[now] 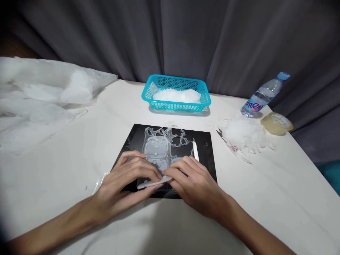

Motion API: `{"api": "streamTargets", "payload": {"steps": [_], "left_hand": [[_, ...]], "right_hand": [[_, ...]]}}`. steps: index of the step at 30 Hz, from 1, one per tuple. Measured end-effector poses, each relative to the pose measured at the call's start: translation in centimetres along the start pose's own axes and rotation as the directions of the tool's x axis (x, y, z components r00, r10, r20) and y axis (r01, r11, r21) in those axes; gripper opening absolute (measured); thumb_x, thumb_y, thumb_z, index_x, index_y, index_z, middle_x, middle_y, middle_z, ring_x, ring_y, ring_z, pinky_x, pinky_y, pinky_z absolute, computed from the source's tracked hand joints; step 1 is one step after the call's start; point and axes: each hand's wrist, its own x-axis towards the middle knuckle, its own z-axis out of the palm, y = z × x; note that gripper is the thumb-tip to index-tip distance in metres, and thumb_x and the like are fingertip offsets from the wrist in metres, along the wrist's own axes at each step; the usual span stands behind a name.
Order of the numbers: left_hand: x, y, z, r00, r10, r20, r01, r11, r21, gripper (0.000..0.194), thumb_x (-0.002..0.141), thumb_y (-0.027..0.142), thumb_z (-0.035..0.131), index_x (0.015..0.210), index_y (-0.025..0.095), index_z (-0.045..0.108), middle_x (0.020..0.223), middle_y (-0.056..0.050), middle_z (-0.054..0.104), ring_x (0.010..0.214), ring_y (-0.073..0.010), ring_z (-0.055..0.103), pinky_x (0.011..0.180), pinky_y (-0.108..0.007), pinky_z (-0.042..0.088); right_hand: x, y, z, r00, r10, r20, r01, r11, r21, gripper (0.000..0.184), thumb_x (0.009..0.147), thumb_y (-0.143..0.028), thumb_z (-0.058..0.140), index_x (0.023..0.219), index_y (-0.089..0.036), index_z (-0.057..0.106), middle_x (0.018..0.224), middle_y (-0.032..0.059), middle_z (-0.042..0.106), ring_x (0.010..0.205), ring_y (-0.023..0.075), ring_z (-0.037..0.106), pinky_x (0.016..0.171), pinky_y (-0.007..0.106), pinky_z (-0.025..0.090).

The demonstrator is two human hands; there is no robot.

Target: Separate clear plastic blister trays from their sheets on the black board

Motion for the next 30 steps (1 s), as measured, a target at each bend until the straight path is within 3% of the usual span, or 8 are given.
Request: {"api": "streamTargets", "payload": {"steps": [16,22,30], "left_hand": [[0.2,-0.4,0.4,0.999,0.0,-0.042,0.001,1.0,0.008,0.018,0.092,0.008,0.073,0.102,0.021,0.065,0.092,0.003,0.077,0.083,-0.0134,0.072,0.102,-0.037,0.042],[0.0,-0.7,0.3,1.0,-0.01,-0.006,0.01,0.999,0.044,0.019,0.093,0.005,0.066,0.105,0.02,0.061,0.091,0.002,0.073,0.083,-0.0136,0.068,0.105,-0.038,0.042],[0.2,-0.8,0.2,0.999,0.028,0.038,-0.029,0.999,0.026,0.014,0.099,0.014,0.067,0.11,0.022,0.066,0.091,0.001,0.074,0.081,-0.014,0.069,0.104,-0.039,0.042]], "right_hand": [[0.3,-0.1,0.2,0.999,0.011,-0.032,-0.014,0.998,-0.067,0.019,0.105,-0.015,0.048,0.109,-0.019,0.067,0.098,0.0072,0.074,0.089,0.0212,0.059,0.083,0.038,0.047],[-0.1,0.1,-0.3,0.999,0.029,-0.037,-0.03,0.999,-0.023,0.011,0.104,-0.019,0.058,0.112,-0.021,0.066,0.1,0.006,0.074,0.092,0.0208,0.061,0.087,0.039,0.046],[-0.1,-0.2,-0.8,0.995,-0.025,-0.1,0.023,0.999,-0.025,0.015,0.102,-0.016,0.062,0.117,-0.018,0.065,0.099,0.0061,0.072,0.091,0.0194,0.06,0.086,0.038,0.047]]}}
